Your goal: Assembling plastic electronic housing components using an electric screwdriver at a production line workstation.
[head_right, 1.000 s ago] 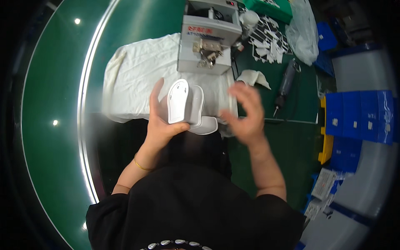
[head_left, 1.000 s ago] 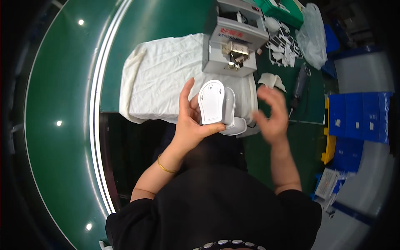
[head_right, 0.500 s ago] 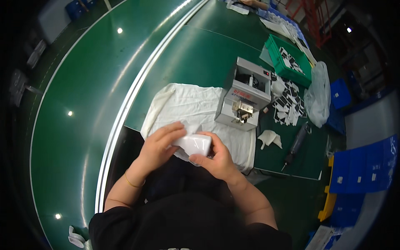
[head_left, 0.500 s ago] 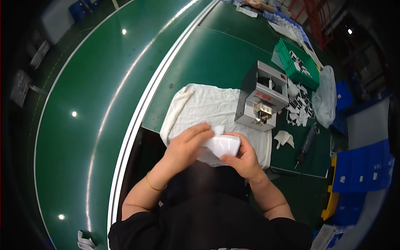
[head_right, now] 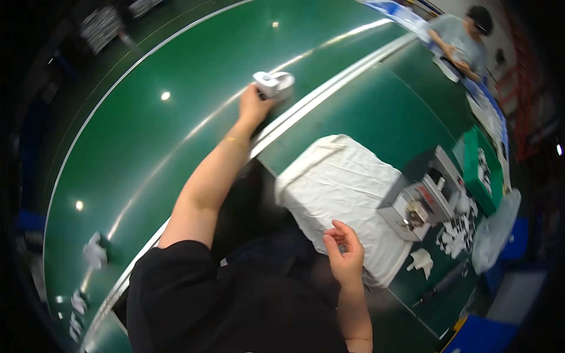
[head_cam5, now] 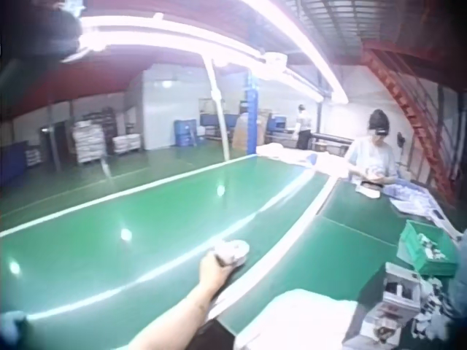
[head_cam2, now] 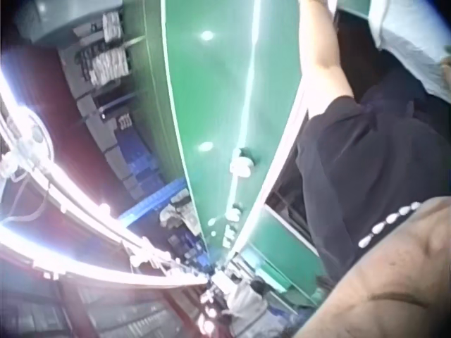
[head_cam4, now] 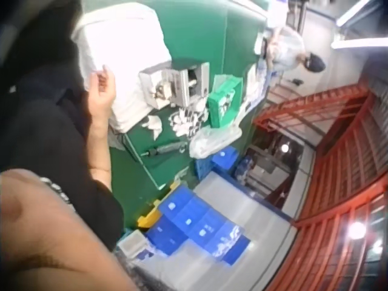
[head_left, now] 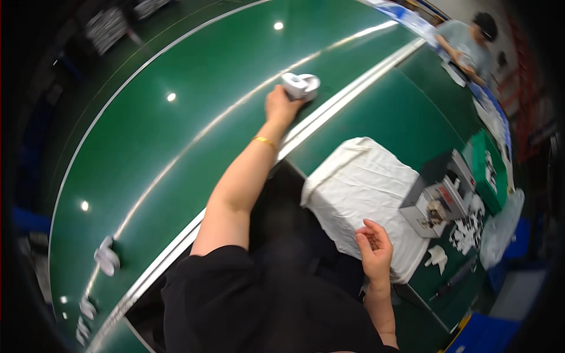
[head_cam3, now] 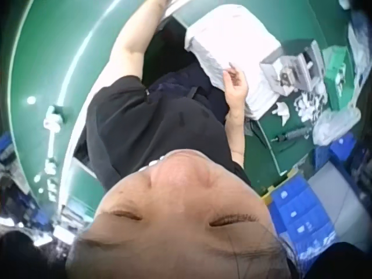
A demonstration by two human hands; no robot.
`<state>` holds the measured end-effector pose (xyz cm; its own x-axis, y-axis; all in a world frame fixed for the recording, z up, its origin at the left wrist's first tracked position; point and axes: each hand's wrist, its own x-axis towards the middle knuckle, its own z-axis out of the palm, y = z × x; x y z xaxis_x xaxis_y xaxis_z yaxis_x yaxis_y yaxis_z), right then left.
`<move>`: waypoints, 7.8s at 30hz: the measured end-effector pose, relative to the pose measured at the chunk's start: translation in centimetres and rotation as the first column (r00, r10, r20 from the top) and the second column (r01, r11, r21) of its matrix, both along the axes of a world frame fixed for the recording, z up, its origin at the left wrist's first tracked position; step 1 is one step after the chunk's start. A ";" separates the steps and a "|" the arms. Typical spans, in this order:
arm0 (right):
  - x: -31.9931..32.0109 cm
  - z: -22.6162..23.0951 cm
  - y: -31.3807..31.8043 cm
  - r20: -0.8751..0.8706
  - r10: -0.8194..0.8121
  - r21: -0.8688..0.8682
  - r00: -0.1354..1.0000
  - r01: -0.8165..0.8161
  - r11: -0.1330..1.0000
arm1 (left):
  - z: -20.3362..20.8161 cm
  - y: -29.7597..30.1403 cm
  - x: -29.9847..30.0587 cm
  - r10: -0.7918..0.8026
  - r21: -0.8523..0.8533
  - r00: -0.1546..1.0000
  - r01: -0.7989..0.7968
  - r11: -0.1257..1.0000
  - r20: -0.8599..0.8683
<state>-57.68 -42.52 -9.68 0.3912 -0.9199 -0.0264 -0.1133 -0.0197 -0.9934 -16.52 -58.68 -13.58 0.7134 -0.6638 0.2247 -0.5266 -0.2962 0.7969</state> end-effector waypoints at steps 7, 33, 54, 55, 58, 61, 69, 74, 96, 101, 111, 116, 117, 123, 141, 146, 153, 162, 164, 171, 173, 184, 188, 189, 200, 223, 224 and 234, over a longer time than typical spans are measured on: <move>0.8 0.0 1.8 -0.003 0.123 0.052 0.992 -0.123 0.991 | 2.0 17.7 9.5 0.185 0.027 0.898 -0.214 0.976 0.399; 3.5 6.0 3.4 -0.173 0.043 -0.707 0.984 -0.154 0.690 | 10.7 22.3 -17.0 -0.511 -0.468 0.087 0.295 0.833 -0.855; -25.1 3.9 -16.5 -0.614 -0.788 -0.638 0.043 0.561 0.528 | 6.4 16.4 -32.4 -0.942 -0.343 -0.081 0.939 0.038 -0.325; -25.4 3.0 -17.5 -0.634 -0.772 -0.618 0.049 0.569 0.544 | 6.3 16.0 -32.5 -0.901 -0.359 -0.067 0.928 0.101 -0.428; -25.0 2.4 -18.7 -0.821 -0.565 -0.448 0.079 0.523 0.725 | 5.6 16.8 -31.9 -0.866 -0.360 -0.019 0.914 0.189 -0.500; -25.1 1.0 -19.2 -0.773 -0.632 -0.512 0.054 0.534 0.673 | 4.3 17.3 -31.5 -0.838 -0.317 0.051 0.912 0.261 -0.543; -27.2 0.4 -17.8 -0.278 -0.809 -0.315 0.517 0.747 0.586 | 4.2 17.3 -31.3 -0.936 -0.331 0.131 0.912 0.243 -0.326; -24.2 4.6 -12.6 0.055 -0.793 -0.340 0.607 0.758 0.556 | 4.5 17.9 -30.7 -0.954 -0.218 0.299 0.929 0.300 -0.039; -7.9 6.4 2.7 -0.066 -0.253 0.188 0.965 0.261 0.947 | 3.2 19.0 -31.6 -0.892 -0.259 0.446 0.872 0.415 0.073; -7.6 6.2 3.4 -0.048 -0.279 0.209 0.959 0.283 0.936 | 3.3 19.1 -31.5 -0.888 -0.272 0.453 0.868 0.416 0.086; -7.3 4.4 4.4 -0.399 -0.260 -0.322 0.879 0.131 0.938 | 1.8 20.3 -31.4 -0.911 -0.339 0.412 0.859 0.385 0.011; -7.0 4.9 5.5 0.159 -0.236 0.296 0.959 0.182 0.938 | 3.4 21.4 -30.2 -0.972 -0.444 0.199 0.865 0.233 -0.122; -7.0 5.1 5.7 0.162 -0.235 0.296 0.958 0.180 0.938 | 4.2 21.5 -29.9 -0.918 -0.589 0.037 0.756 0.284 -0.395; -6.3 5.7 6.6 0.200 -0.255 0.161 0.946 0.225 0.961 | 6.6 21.7 -29.3 -0.731 -0.602 -0.158 0.693 0.396 -0.663; -22.9 7.2 -2.1 -0.191 -0.888 -0.447 0.419 0.768 0.459 | 4.6 19.1 -30.7 -0.933 -0.317 0.334 0.878 0.359 -0.133; -33.3 2.9 -5.6 -0.711 -0.703 -0.461 -0.011 0.763 0.453 | 3.6 18.8 -31.6 -0.947 -0.256 0.305 0.912 0.320 -0.096; -32.9 3.1 -4.5 0.029 -0.827 0.326 0.561 0.777 0.538 | 3.1 18.3 -30.7 -0.966 -0.256 0.249 0.941 0.222 0.075; -13.1 13.9 -6.7 0.697 -0.127 -0.371 0.706 0.507 0.778 | 1.6 18.3 -30.3 -0.955 -0.281 0.249 0.939 0.198 0.161; -12.3 13.8 -9.4 0.565 -0.316 -0.409 0.762 0.592 0.694 | 1.8 18.3 -30.3 -0.956 -0.278 0.247 0.940 0.198 0.155; -4.7 14.1 -12.0 0.495 0.477 -0.802 0.726 0.171 0.573 | 1.3 18.1 -29.9 -0.956 -0.274 0.259 0.938 0.214 0.140; -3.5 18.0 -6.9 0.251 -0.228 -0.377 0.941 0.312 0.872 | 1.1 18.0 -29.6 -0.956 -0.274 0.262 0.937 0.218 0.135; -2.2 15.0 -8.4 0.449 -0.482 -0.358 0.753 0.645 0.675 | 1.0 18.2 -29.8 -0.959 -0.270 0.260 0.937 0.221 0.117; -4.2 14.2 -6.5 0.473 -0.168 -0.448 0.865 0.400 0.800 | 1.4 18.1 -29.7 -0.965 -0.274 0.242 0.939 0.207 0.100; -3.7 13.9 -5.2 0.456 -0.201 -0.457 0.867 0.421 0.783 | 1.3 18.2 -29.6 -0.967 -0.266 0.238 0.941 0.207 0.089; -4.5 15.0 -0.1 -0.146 -0.443 -0.590 0.884 0.282 0.757 | 1.9 18.1 -29.6 -0.966 -0.263 0.247 0.940 0.219 0.078; -3.3 13.3 -0.3 0.033 -0.367 -0.486 0.930 0.336 0.807 | 2.0 18.4 -30.0 -0.962 -0.303 0.266 0.924 0.233 0.070; -3.2 13.2 -0.6 0.036 -0.345 -0.503 0.938 0.316 0.805 | 2.1 18.3 -29.8 -0.961 -0.278 0.264 0.931 0.234 0.075; -10.9 13.2 -3.8 0.561 -0.444 -0.179 0.699 0.626 0.759 | 2.5 18.1 -30.2 -0.947 -0.244 0.293 0.936 0.255 0.133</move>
<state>-68.60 -46.36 3.55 -0.2932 -0.8845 0.3628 0.2525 -0.4377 -0.8630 -46.69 -40.58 -11.10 -0.3678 -0.8007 0.4728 -0.2745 0.5793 0.7675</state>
